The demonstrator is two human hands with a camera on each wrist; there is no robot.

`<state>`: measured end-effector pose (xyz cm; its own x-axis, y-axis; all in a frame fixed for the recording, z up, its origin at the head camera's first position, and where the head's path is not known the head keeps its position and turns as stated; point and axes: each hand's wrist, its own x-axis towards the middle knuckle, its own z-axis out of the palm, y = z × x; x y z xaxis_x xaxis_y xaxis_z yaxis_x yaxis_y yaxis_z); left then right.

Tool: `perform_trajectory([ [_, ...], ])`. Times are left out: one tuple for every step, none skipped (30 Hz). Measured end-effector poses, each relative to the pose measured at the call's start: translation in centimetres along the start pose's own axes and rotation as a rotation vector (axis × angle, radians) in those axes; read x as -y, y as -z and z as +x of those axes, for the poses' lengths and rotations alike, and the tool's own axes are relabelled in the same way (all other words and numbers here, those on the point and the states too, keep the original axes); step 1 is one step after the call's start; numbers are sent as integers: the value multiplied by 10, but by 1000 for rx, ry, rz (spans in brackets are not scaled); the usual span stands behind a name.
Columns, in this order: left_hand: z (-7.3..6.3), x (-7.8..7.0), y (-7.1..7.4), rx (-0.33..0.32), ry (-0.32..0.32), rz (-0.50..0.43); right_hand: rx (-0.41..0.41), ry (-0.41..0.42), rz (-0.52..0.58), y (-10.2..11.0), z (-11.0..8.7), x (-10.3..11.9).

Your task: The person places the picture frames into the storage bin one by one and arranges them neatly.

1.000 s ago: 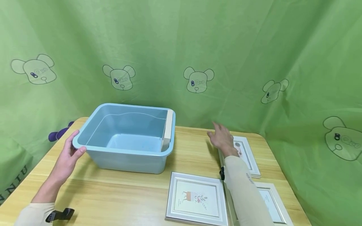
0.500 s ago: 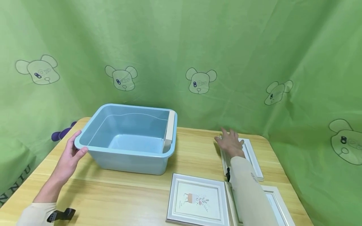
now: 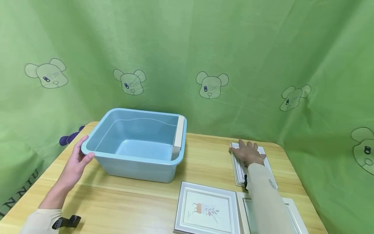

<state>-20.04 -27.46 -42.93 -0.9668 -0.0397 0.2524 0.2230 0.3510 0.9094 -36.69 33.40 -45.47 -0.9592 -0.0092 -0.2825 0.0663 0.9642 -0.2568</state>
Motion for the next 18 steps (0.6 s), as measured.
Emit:
perform_trajectory([
  [0, 0, 0, 1, 2, 1, 12, -7, -4, -1, 0, -2],
  [0, 0, -1, 2, 4, 2, 20, -13, -10, -1, 0, -3],
  [0, 0, -1, 3, 6, 5, 23, -17, -19, -2, 0, -4],
  [1, 1, -1, 4, 7, 6, 22, -21, -26, -2, 1, -5],
  [1, 1, -1, 3, 6, 8, 18, -25, -33, -1, 1, -6],
  [1, 2, -1, 3, 4, 10, 14, -31, -37, -1, 2, -6],
  [1, 2, -1, 3, 3, 12, 13, -37, -38, 0, 2, -6],
  [1, 3, -1, 3, 2, 13, 12, -42, -37, 0, 3, -7],
  [1, 3, -1, 4, 1, 11, 15, -46, -36, 1, 4, -8],
  [1, 4, -1, 5, 0, 10, 20, -49, -32, 1, 5, -9],
  [1, 4, -1, 4, -1, 8, 26, -50, -31, 2, 6, -10],
  [1, 4, -1, 4, -2, 6, 29, -52, -31, 2, 7, -11],
  [1, 4, -1, 3, -2, 3, 28, -51, -35, 2, 7, -13],
  [1, 5, -1, 2, -2, 0, 25, -48, -41, 2, 8, -14],
  [1, 5, -1, 2, -2, -2, 21, -45, -53, 2, 8, -15],
  [1, 4, -1, 2, -2, -1, 15, -42, -61, 1, 9, -17],
  [2, 4, -1, 1, -2, -3, 7, -40, -74, 1, 9, -19],
  [2, 4, 0, 1, 0, -1, 1, -38, -85, 0, 9, -20],
])
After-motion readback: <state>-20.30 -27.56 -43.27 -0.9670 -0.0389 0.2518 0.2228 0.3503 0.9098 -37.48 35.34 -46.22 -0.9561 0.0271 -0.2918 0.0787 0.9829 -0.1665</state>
